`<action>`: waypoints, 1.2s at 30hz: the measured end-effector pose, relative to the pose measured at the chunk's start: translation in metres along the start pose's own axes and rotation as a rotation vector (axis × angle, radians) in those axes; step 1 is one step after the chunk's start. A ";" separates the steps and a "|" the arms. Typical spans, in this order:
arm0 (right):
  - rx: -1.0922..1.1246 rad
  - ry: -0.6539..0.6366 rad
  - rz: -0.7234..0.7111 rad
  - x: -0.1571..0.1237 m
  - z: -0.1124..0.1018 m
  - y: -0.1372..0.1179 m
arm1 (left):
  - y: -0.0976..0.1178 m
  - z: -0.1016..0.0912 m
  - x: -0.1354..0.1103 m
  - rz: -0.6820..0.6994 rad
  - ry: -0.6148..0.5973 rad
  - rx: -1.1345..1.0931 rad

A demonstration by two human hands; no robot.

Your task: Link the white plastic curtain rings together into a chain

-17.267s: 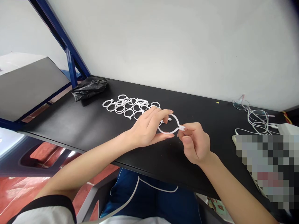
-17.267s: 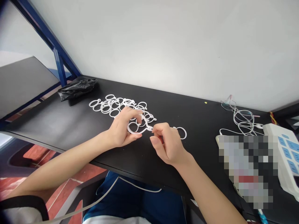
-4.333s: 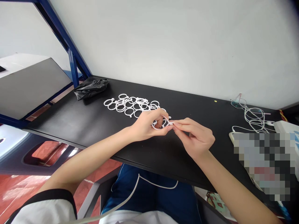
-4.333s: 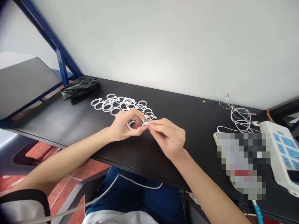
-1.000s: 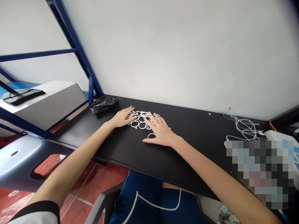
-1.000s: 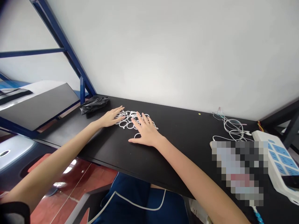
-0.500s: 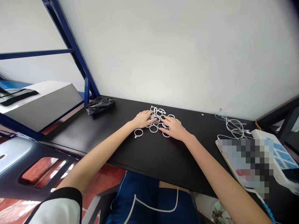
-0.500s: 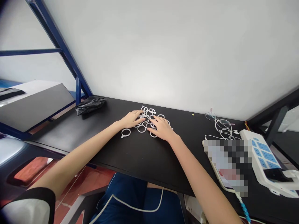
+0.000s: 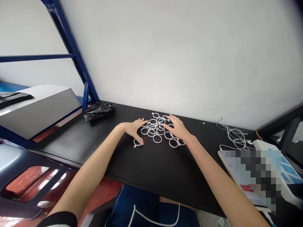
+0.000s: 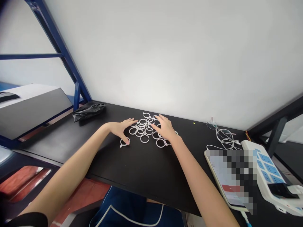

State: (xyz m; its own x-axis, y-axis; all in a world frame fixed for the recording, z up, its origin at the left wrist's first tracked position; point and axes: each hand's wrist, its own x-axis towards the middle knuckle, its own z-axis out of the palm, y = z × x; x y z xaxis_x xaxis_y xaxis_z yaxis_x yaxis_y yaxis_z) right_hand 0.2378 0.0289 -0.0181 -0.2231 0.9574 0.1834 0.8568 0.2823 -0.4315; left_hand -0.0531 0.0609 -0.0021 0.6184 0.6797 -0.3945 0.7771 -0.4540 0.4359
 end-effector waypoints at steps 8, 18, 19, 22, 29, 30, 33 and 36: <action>-0.110 -0.281 -0.081 0.053 0.024 -0.020 | 0.000 0.020 0.019 0.063 0.257 -0.027; -0.048 -0.159 -0.021 0.015 0.003 -0.001 | 0.013 0.042 0.039 0.147 0.552 -0.123; -0.033 -0.118 -0.006 0.011 0.001 -0.001 | 0.012 0.040 0.038 0.157 0.582 -0.139; 0.015 0.032 0.029 0.001 -0.003 -0.001 | 0.011 0.029 0.033 0.205 0.704 -0.223; 0.314 0.548 -0.082 -0.025 0.002 -0.015 | 0.026 0.010 0.012 0.381 0.524 -0.247; 0.347 0.577 -0.088 -0.029 0.004 -0.017 | 0.030 0.011 0.010 0.415 0.419 -0.213; 0.402 0.586 -0.099 -0.039 0.011 -0.023 | 0.038 0.018 0.007 0.408 0.279 -0.165; 0.388 0.592 -0.131 -0.043 0.016 -0.026 | 0.039 0.023 0.008 0.372 0.195 -0.161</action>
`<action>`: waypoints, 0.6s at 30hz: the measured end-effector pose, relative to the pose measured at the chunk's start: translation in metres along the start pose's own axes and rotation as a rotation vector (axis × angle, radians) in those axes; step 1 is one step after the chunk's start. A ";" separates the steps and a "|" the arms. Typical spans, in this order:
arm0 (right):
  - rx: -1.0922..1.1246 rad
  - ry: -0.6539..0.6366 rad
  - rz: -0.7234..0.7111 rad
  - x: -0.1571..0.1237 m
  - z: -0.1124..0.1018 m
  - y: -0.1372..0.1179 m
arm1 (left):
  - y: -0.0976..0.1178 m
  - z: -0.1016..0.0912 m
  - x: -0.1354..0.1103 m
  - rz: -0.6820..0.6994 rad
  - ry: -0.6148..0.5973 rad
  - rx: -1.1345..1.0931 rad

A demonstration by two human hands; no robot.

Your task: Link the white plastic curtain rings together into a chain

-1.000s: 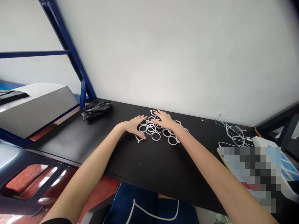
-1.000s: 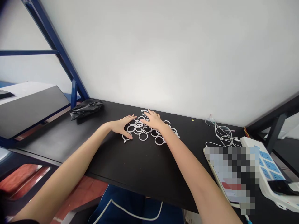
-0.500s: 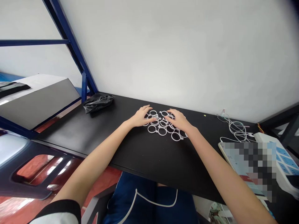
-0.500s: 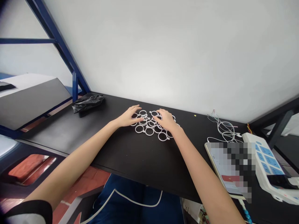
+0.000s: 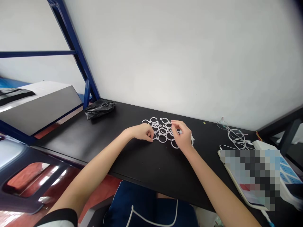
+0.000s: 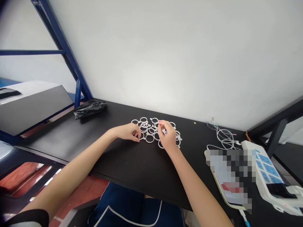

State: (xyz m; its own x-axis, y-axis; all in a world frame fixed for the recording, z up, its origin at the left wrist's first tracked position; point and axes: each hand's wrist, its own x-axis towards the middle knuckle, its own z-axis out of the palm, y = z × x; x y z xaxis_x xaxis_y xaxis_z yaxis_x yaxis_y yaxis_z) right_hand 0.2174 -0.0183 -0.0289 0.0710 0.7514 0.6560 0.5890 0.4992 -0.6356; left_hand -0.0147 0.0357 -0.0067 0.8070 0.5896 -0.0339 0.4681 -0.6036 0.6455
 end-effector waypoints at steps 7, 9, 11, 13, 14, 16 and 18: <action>-0.061 -0.271 0.028 -0.002 -0.004 -0.005 | -0.003 -0.010 0.001 -0.025 0.240 -0.077; -0.145 -0.430 0.009 -0.002 -0.006 -0.007 | -0.003 -0.006 0.004 -0.073 0.420 -0.003; -0.252 -0.531 -0.019 -0.004 -0.007 -0.009 | -0.001 0.002 0.008 -0.086 0.470 0.069; -0.332 -0.580 -0.022 -0.005 -0.007 -0.011 | 0.001 0.012 0.011 -0.083 0.458 0.118; -0.357 -0.589 -0.017 -0.006 -0.006 -0.012 | 0.002 0.016 0.012 -0.082 0.451 0.144; -0.382 -0.586 -0.009 -0.006 -0.005 -0.014 | 0.003 0.022 0.012 -0.075 0.428 0.188; -0.392 -0.585 -0.006 -0.007 -0.003 -0.016 | 0.003 0.025 0.012 -0.062 0.395 0.209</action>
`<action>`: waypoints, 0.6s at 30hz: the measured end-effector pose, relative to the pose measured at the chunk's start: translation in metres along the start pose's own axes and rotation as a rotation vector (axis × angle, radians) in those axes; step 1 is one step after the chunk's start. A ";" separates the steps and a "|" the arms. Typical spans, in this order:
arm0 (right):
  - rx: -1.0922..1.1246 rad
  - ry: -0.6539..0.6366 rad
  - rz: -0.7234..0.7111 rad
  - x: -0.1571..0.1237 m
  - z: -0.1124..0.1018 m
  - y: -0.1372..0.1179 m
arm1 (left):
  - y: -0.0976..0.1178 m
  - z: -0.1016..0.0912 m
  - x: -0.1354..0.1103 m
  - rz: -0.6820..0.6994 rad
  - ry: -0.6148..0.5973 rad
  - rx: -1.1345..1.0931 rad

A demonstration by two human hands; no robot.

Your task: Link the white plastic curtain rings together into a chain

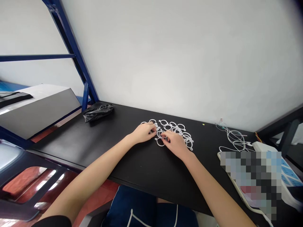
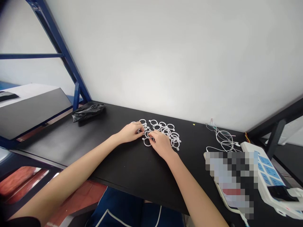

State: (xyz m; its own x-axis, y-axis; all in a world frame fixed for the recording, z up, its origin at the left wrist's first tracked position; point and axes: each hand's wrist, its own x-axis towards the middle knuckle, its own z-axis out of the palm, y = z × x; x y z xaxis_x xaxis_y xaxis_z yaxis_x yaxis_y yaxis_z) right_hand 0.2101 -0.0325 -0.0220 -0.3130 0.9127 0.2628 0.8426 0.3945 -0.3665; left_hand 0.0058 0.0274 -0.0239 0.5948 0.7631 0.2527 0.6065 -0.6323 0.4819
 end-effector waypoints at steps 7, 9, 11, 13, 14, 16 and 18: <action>0.057 0.063 0.017 0.001 0.000 0.003 | -0.003 -0.001 0.000 0.016 -0.073 -0.050; 0.095 0.096 0.016 0.002 0.000 0.007 | -0.005 -0.002 0.001 0.002 -0.070 -0.102; 0.159 0.159 0.023 0.004 0.001 0.011 | -0.008 -0.003 0.003 -0.022 -0.072 -0.178; 0.257 0.257 0.042 0.006 0.002 0.014 | -0.012 -0.004 0.005 -0.056 -0.087 -0.293; 0.314 0.299 0.051 0.007 0.003 0.015 | -0.015 -0.005 0.006 -0.072 -0.096 -0.351; 0.408 0.335 0.054 0.007 0.005 0.015 | -0.019 -0.005 0.008 -0.098 -0.106 -0.439; 0.447 0.318 0.042 0.007 0.008 0.014 | -0.021 -0.005 0.009 -0.104 -0.099 -0.461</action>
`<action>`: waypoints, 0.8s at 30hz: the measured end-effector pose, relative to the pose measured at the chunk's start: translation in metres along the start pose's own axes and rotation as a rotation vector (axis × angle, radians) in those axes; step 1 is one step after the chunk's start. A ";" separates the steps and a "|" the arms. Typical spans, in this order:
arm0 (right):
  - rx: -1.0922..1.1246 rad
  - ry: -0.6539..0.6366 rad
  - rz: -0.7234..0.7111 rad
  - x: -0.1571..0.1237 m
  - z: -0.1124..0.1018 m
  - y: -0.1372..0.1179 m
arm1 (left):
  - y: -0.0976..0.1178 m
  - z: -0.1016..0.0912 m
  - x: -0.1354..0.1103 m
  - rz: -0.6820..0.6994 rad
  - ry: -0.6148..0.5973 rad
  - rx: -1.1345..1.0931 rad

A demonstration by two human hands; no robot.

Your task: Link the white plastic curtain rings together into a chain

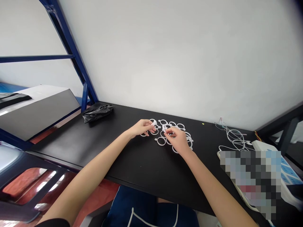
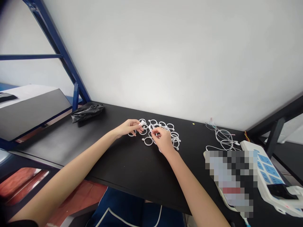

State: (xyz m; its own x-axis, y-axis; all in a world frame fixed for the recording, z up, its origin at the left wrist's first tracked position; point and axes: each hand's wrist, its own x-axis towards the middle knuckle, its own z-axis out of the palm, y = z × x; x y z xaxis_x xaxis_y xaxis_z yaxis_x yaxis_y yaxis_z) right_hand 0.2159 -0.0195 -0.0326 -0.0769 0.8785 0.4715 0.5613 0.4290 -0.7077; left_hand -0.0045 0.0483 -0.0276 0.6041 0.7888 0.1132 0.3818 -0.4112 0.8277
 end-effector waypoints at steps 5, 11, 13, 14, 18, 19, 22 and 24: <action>0.001 -0.023 -0.032 -0.003 0.006 0.000 | 0.005 0.005 -0.002 0.040 0.113 0.148; -0.045 -0.047 -0.057 0.001 -0.003 -0.006 | 0.019 0.016 -0.010 0.124 0.120 0.395; -0.041 -0.132 -0.044 0.002 -0.010 -0.012 | 0.021 0.018 -0.011 0.122 0.097 0.430; -0.018 -0.190 -0.027 0.002 -0.013 -0.016 | 0.020 0.018 -0.011 0.118 0.090 0.437; -0.106 -0.431 -0.014 -0.002 -0.020 -0.027 | 0.017 0.018 -0.010 0.107 0.081 0.399; -0.162 -0.466 -0.015 -0.003 -0.019 -0.029 | 0.017 0.017 -0.009 0.103 0.082 0.374; -0.291 -0.526 -0.032 -0.007 -0.017 -0.030 | 0.014 0.013 -0.007 0.069 0.085 0.260; -0.299 -0.530 -0.034 -0.008 -0.016 -0.031 | 0.013 0.009 -0.005 0.041 0.084 0.180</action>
State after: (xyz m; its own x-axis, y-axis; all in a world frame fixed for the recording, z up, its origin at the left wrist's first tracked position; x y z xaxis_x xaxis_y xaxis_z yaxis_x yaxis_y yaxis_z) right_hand 0.2123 -0.0427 -0.0064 -0.4555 0.8833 0.1105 0.7525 0.4484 -0.4824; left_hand 0.0036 0.0351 -0.0227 0.5639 0.8021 0.1965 0.4817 -0.5128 0.7107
